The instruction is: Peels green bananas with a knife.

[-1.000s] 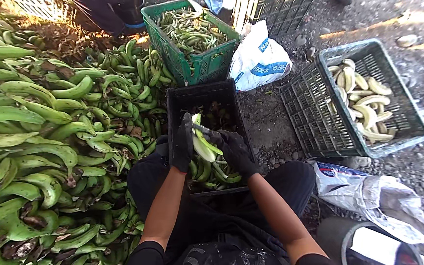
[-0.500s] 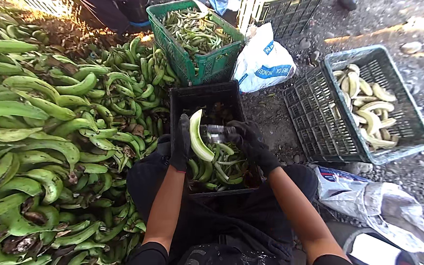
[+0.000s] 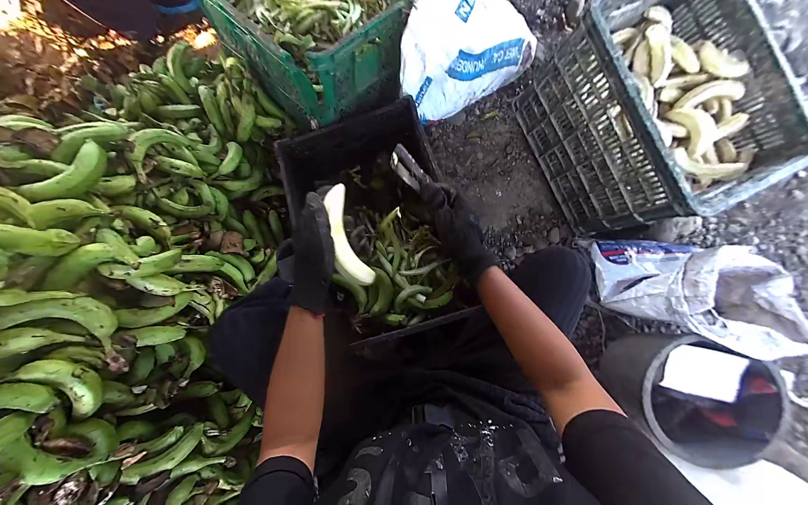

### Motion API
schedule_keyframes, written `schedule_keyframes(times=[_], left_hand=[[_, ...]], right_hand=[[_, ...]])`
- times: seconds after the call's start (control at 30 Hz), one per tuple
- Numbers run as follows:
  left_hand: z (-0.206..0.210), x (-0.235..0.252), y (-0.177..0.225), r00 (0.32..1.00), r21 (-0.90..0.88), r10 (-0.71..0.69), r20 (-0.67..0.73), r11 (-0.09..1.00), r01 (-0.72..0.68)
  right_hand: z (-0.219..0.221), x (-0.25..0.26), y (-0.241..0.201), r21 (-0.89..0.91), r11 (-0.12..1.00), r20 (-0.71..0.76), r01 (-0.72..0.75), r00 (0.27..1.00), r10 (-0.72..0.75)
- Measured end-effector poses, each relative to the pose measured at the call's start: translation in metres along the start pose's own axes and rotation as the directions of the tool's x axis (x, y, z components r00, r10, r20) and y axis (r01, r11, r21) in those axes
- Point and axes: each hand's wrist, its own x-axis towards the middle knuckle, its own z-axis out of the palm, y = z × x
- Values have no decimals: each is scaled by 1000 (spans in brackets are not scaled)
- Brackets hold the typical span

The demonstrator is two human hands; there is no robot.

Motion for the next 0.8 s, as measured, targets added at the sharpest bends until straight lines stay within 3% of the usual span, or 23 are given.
schedule_keyframes(times=[0.07,0.17,0.23,0.33,0.37,0.43,0.53,0.63,0.7,0.73,0.8], left_hand=[[-5,-2,-11,999,75,-15,50,997,11],[-10,-7,-23,969,486,-161,186,872,52],[-5,-11,-26,895,640,-308,324,768,33],[14,-15,-33,700,795,-543,464,604,-58],[23,-14,-34,652,814,-579,490,572,-103],[49,-4,-28,620,821,-587,521,543,-176],[107,17,21,734,678,-369,570,716,-166],[178,40,96,877,190,-82,474,982,-11],[216,49,148,888,-215,57,456,975,48],[227,49,167,874,-297,105,474,954,46],[233,40,180,832,-164,179,525,981,-107]], right_hand=[[-19,-1,18,44,995,55,-87,995,85],[-44,-11,53,320,929,167,-185,976,137],[-58,-22,77,552,778,233,-299,952,200],[-78,-36,78,727,561,239,-396,912,335],[-85,-40,75,770,516,214,-375,914,344],[-99,-48,72,872,437,69,-219,940,334],[-115,-67,80,974,219,-108,61,971,212],[-122,-66,92,996,12,-92,92,976,198],[-123,-64,89,994,12,-107,107,964,243],[-124,-64,87,994,29,-107,103,957,268],[-125,-65,85,988,95,-145,122,946,290]])
